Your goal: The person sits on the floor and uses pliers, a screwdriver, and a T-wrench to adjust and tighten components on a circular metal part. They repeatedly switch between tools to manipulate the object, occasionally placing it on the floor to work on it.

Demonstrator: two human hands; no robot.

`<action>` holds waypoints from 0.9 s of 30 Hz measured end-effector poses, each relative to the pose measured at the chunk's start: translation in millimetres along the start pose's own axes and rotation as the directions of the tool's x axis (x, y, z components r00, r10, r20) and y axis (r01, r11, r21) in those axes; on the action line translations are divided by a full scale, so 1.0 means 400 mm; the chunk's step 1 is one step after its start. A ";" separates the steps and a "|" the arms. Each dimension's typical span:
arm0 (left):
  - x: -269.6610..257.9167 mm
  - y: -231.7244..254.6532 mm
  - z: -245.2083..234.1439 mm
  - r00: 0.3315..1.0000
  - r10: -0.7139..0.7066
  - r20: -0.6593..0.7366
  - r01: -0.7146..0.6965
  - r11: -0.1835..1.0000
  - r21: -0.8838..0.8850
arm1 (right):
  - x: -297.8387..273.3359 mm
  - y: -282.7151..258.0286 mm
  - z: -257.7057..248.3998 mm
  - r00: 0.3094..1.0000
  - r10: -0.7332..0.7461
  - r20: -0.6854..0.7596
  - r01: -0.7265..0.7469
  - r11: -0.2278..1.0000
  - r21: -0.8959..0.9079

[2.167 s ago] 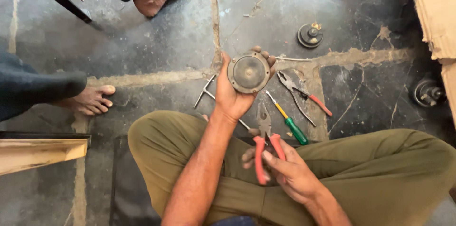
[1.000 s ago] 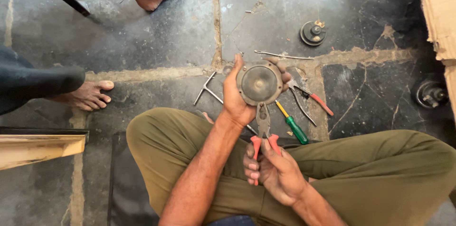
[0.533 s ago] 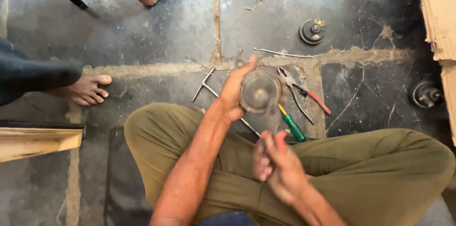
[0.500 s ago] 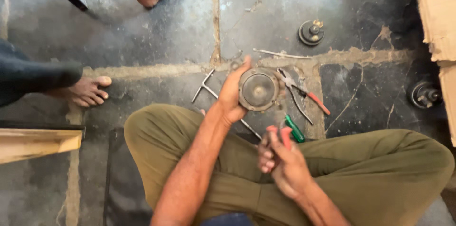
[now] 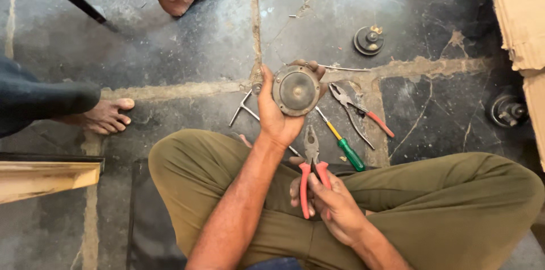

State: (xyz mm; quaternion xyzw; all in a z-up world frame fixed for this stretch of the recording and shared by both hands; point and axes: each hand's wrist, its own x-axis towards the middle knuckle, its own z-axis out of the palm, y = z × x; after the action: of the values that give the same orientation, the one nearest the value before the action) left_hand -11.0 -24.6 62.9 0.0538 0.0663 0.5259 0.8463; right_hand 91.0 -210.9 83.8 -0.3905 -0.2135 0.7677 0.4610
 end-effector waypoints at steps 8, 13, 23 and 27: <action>-0.011 -0.004 0.006 0.986 -0.068 0.154 0.056 0.995 0.082 | 0.004 -0.013 0.001 1.000 -0.003 0.017 0.003 1.000 -0.007; -0.010 0.001 -0.002 0.987 -0.159 0.031 0.146 0.958 0.248 | 0.015 0.011 -0.030 0.998 -0.002 -0.068 0.005 0.999 0.037; 0.026 0.057 -0.108 0.918 0.088 -0.386 0.345 0.301 0.889 | 0.132 -0.133 -0.329 0.780 -0.626 0.022 0.084 0.070 -0.994; 0.040 0.064 -0.144 0.930 0.229 -0.288 0.324 -0.137 0.936 | 0.195 -0.210 -0.366 0.822 -0.451 -0.349 -0.310 0.160 -0.937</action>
State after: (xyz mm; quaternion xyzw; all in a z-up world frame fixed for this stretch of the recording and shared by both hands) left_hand -36.3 2.3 9.2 0.5723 0.5952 0.2595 0.5009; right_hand 232.2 -106.7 21.8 -0.7873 -0.5299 0.2633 0.1730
